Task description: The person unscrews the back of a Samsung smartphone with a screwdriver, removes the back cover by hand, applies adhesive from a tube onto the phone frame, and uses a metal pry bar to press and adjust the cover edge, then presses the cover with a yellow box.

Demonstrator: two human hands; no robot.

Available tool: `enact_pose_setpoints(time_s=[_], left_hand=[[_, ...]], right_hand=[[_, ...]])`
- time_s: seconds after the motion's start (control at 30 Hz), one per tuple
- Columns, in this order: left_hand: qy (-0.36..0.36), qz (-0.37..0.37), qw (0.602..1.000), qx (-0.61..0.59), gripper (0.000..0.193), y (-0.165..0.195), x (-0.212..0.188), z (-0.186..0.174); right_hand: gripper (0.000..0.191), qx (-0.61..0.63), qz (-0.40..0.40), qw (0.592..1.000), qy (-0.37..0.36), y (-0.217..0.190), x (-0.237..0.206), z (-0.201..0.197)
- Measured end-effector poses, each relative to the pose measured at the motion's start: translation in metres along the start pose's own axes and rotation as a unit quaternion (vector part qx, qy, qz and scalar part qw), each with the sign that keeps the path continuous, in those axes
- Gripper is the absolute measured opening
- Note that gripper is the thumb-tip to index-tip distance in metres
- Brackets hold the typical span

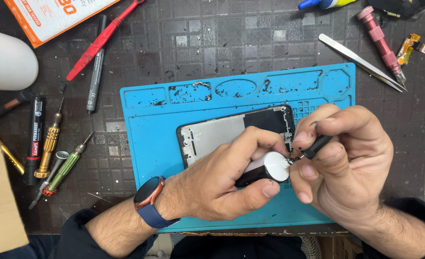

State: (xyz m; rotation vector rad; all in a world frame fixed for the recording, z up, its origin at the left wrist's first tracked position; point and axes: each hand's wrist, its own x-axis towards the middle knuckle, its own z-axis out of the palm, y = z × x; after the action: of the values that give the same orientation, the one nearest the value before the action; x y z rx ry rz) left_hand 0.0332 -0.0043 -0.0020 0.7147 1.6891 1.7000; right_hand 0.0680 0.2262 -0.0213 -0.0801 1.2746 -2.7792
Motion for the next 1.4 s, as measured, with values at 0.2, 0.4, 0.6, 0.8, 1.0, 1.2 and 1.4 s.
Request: enact_pose_setpoints(time_s=[0.2, 0.4, 0.6, 0.8, 1.0, 1.2, 1.4], left_hand=[[-0.003, 0.006, 1.000, -0.001, 0.050, -0.002, 0.000, -0.001], [-0.001, -0.001, 1.000, 0.008, 0.050, -0.003, 0.000, -0.001], [-0.001, 0.005, 1.000, 0.001, 0.050, -0.002, 0.000, -0.002], [-0.003, 0.004, 0.999, -0.039, 0.051, -0.001, 0.002, -0.002], [0.004, 0.004, 0.998, 0.061, 0.053, 0.001, -0.002, -0.005], [0.022, 0.030, 0.998, 0.056, 0.055, 0.001, -0.003, -0.006], [0.110, 0.159, 0.978, 0.074, 0.044, 0.001, -0.007, -0.003]], right_hand=[[0.023, -0.017, 0.000, 1.000, -0.006, -0.001, 0.002, 0.002], [0.022, -0.014, 0.000, 1.000, -0.006, -0.001, 0.003, 0.003], [0.021, -0.055, -0.024, 0.998, -0.011, -0.002, 0.006, 0.008], [0.020, -0.269, -0.142, 0.952, -0.032, -0.013, 0.011, 0.014], [0.024, -0.332, -0.154, 0.922, -0.125, -0.014, 0.020, 0.012], [0.027, -0.380, -0.155, 0.904, -0.119, -0.012, 0.018, 0.016], [0.064, -0.454, -0.129, 0.864, -0.176, 0.003, 0.018, 0.025]])
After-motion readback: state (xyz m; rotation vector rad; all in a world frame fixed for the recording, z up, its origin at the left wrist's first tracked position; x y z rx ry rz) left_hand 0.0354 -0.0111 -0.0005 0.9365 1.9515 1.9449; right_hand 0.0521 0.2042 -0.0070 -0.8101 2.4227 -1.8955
